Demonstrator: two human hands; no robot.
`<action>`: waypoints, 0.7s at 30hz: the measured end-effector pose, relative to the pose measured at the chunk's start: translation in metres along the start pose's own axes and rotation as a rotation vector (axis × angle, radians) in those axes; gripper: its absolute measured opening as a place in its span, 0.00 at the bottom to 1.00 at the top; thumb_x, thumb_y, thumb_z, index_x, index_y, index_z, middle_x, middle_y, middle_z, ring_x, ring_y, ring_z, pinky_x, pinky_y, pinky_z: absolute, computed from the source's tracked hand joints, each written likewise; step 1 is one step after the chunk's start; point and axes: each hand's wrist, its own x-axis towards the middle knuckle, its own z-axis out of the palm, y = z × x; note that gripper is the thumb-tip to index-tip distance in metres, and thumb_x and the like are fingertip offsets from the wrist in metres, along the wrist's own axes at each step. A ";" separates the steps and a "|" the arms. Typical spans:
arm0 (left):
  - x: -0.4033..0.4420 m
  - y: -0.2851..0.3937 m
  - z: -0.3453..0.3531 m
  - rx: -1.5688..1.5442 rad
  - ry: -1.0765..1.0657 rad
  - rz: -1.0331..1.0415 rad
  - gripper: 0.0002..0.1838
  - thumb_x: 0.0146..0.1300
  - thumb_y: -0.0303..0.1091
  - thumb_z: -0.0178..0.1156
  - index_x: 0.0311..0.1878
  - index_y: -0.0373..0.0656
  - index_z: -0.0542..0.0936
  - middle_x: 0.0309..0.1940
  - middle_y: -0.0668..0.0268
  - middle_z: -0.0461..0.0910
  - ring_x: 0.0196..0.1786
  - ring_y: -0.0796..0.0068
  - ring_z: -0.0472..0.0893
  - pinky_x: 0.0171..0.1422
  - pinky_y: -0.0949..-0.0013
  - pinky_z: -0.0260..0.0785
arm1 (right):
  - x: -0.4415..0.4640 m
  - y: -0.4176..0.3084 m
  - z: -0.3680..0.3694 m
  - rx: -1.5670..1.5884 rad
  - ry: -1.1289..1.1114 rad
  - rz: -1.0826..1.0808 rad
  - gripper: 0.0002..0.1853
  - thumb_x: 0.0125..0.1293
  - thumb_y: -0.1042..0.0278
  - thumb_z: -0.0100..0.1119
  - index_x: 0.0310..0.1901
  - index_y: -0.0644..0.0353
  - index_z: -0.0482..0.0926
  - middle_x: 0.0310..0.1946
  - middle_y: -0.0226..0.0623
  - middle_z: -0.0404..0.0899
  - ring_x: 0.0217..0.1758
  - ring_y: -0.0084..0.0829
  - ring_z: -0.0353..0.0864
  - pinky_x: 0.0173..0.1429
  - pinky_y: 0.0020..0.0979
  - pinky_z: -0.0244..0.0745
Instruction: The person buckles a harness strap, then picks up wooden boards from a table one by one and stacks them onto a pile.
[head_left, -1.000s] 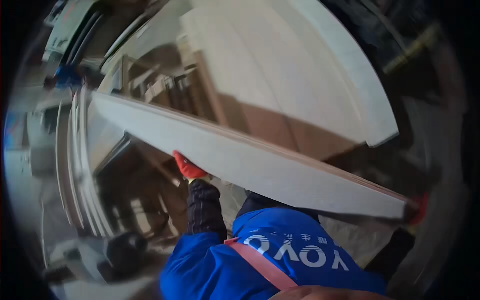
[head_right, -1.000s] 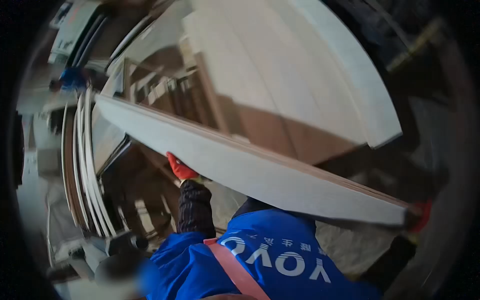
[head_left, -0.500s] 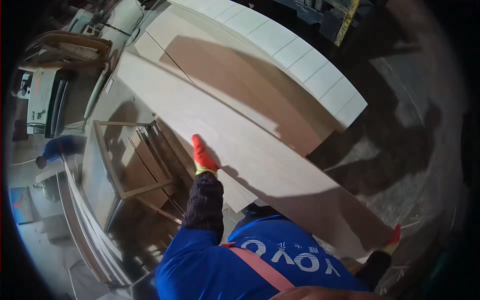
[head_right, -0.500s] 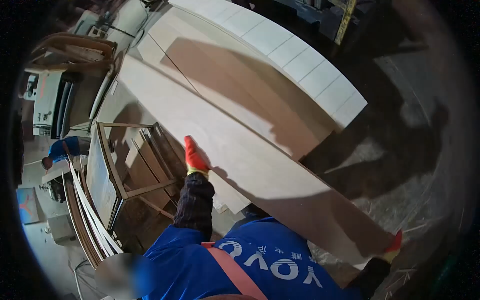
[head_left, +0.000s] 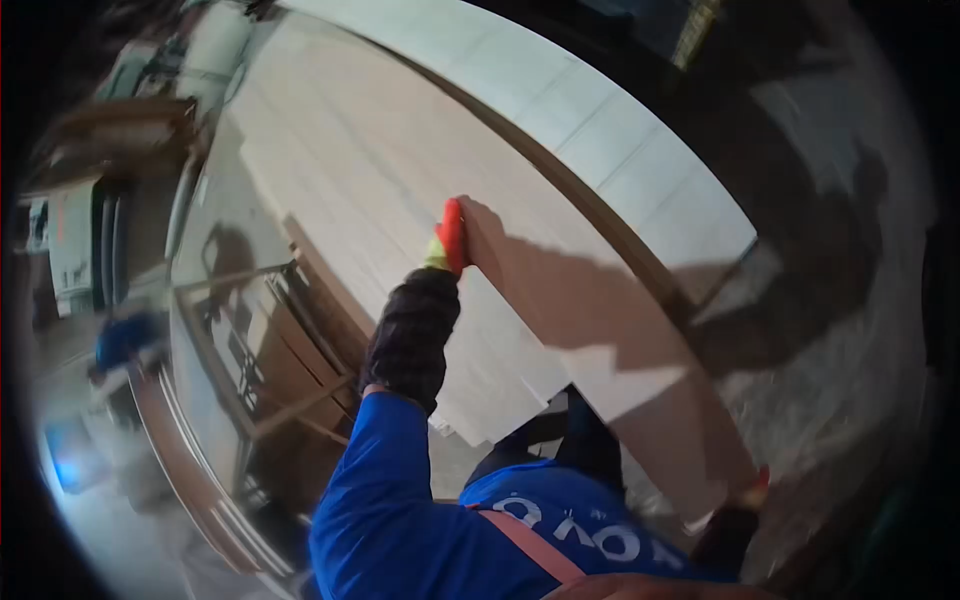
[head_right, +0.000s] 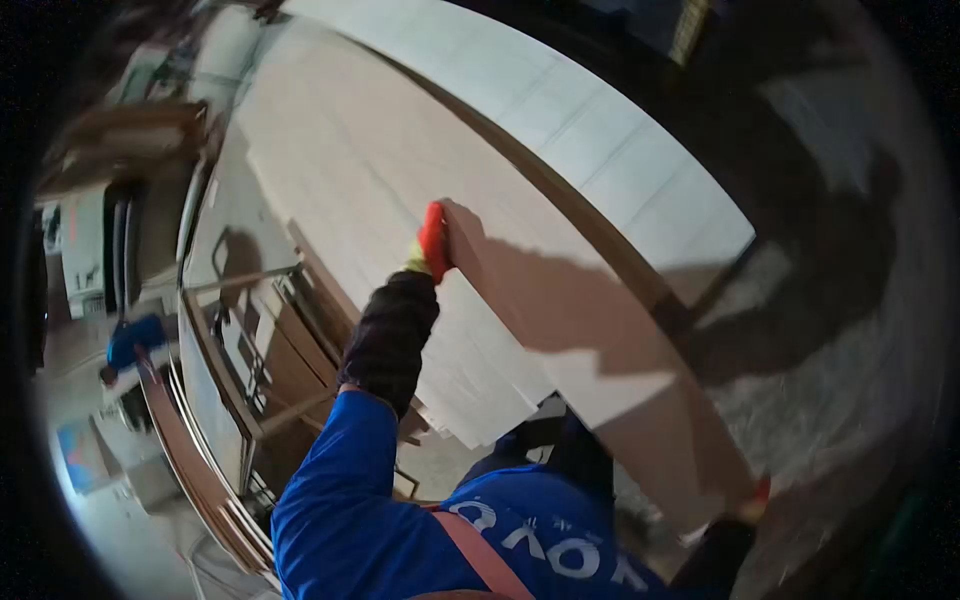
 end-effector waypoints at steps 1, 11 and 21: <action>-0.002 0.004 0.018 0.181 0.064 -0.083 0.32 0.66 0.66 0.51 0.46 0.43 0.80 0.32 0.63 0.81 0.31 0.69 0.82 0.29 0.61 0.75 | 0.025 0.006 0.020 -0.053 -0.123 -0.021 0.34 0.74 0.44 0.39 0.67 0.68 0.67 0.65 0.50 0.70 0.66 0.42 0.70 0.70 0.40 0.60; -0.018 -0.087 0.062 0.528 -0.152 -0.172 0.38 0.67 0.66 0.43 0.58 0.37 0.74 0.37 0.52 0.84 0.33 0.59 0.86 0.32 0.64 0.78 | 0.207 0.153 0.223 -0.021 -0.497 -0.138 0.36 0.72 0.35 0.39 0.62 0.61 0.72 0.59 0.41 0.76 0.59 0.39 0.75 0.63 0.41 0.70; 0.040 -0.032 0.037 0.511 0.002 -0.111 0.35 0.69 0.62 0.43 0.54 0.35 0.75 0.38 0.51 0.83 0.34 0.55 0.86 0.34 0.61 0.79 | 0.271 0.217 0.283 0.034 -0.814 -0.364 0.30 0.73 0.45 0.46 0.67 0.59 0.68 0.66 0.38 0.70 0.66 0.40 0.70 0.70 0.42 0.64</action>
